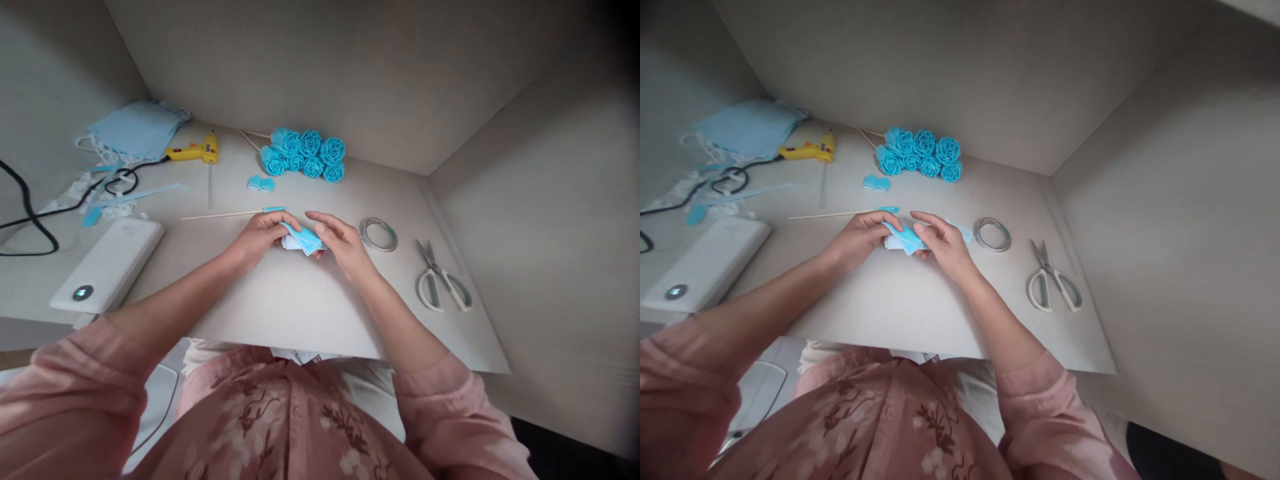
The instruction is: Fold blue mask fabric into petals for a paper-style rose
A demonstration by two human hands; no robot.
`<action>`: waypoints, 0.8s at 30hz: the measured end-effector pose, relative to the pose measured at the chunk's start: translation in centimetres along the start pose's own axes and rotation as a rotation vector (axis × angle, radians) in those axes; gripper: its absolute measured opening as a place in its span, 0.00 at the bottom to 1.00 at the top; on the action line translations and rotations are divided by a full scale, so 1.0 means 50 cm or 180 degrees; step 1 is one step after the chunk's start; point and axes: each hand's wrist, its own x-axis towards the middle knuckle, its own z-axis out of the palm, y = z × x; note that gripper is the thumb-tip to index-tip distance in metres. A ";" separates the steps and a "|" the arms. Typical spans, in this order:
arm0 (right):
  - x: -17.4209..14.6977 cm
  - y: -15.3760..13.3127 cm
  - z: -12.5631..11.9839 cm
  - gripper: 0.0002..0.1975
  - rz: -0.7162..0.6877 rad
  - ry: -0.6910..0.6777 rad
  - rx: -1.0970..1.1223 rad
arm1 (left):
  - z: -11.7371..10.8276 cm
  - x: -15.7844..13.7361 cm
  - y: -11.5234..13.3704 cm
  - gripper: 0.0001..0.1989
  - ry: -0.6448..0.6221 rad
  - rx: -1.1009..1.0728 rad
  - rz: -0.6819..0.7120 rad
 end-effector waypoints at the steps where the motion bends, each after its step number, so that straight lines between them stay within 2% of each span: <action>1: 0.000 0.000 0.001 0.28 0.0006 -0.0048 -0.0022 | 0.001 0.000 -0.002 0.05 -0.0001 0.0015 0.0002; 8: 0.000 0.001 -0.001 0.28 0.0048 -0.0018 0.0071 | 0.009 -0.002 0.009 0.17 0.0072 -0.0358 -0.0201; 14: 0.000 -0.004 -0.002 0.29 0.0224 0.0160 0.0324 | 0.012 0.001 0.002 0.24 -0.0270 -0.0796 -0.0448; 19: 0.001 -0.004 0.001 0.28 0.0377 0.0163 0.0656 | 0.016 -0.005 -0.001 0.31 -0.0433 -0.0652 -0.0396; 24: 0.000 -0.007 0.003 0.28 0.0400 0.0159 0.0698 | 0.016 -0.007 0.000 0.40 -0.0450 -0.0258 -0.0370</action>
